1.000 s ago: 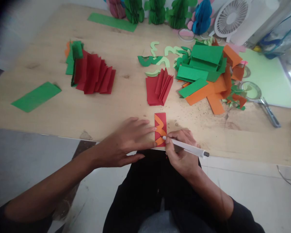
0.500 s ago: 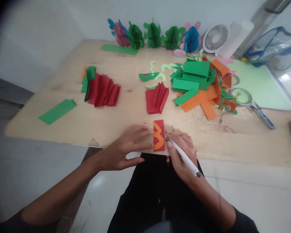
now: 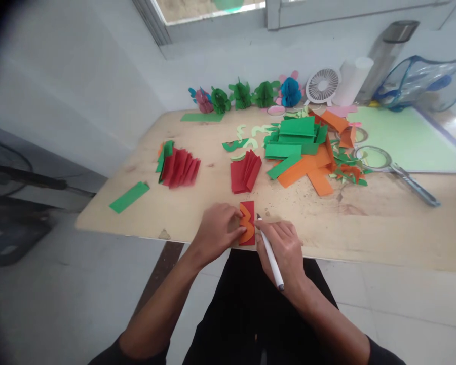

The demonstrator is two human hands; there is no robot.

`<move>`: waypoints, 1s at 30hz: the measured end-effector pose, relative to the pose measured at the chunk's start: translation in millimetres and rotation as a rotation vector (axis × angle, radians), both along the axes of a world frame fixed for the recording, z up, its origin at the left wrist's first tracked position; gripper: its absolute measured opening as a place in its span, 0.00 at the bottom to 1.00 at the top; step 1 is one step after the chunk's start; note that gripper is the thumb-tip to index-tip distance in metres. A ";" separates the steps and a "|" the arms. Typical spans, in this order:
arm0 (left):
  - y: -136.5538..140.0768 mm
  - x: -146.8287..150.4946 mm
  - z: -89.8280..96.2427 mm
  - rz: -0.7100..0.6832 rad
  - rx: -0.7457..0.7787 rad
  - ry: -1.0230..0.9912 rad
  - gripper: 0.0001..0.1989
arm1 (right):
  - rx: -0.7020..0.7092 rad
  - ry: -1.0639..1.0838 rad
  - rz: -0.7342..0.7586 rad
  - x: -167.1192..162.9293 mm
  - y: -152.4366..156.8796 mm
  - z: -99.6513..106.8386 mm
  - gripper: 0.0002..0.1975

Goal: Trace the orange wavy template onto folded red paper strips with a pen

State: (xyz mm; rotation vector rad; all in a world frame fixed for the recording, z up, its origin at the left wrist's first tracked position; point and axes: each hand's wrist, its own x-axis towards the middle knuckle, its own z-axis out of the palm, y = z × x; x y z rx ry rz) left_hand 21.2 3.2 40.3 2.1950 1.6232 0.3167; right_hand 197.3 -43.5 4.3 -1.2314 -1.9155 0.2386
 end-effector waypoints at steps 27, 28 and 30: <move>-17.4 17.1 -15.3 0.227 0.060 -0.096 0.04 | 0.033 0.009 -0.071 0.6 0.2 -7.4 0.10; -16.3 16.0 -15.7 0.232 0.065 -0.096 0.03 | 0.034 0.005 -0.071 0.5 0.2 -7.3 0.10; -10.4 12.5 -14.6 0.235 0.074 -0.089 0.06 | 0.036 -0.003 -0.073 0.5 0.2 -7.6 0.10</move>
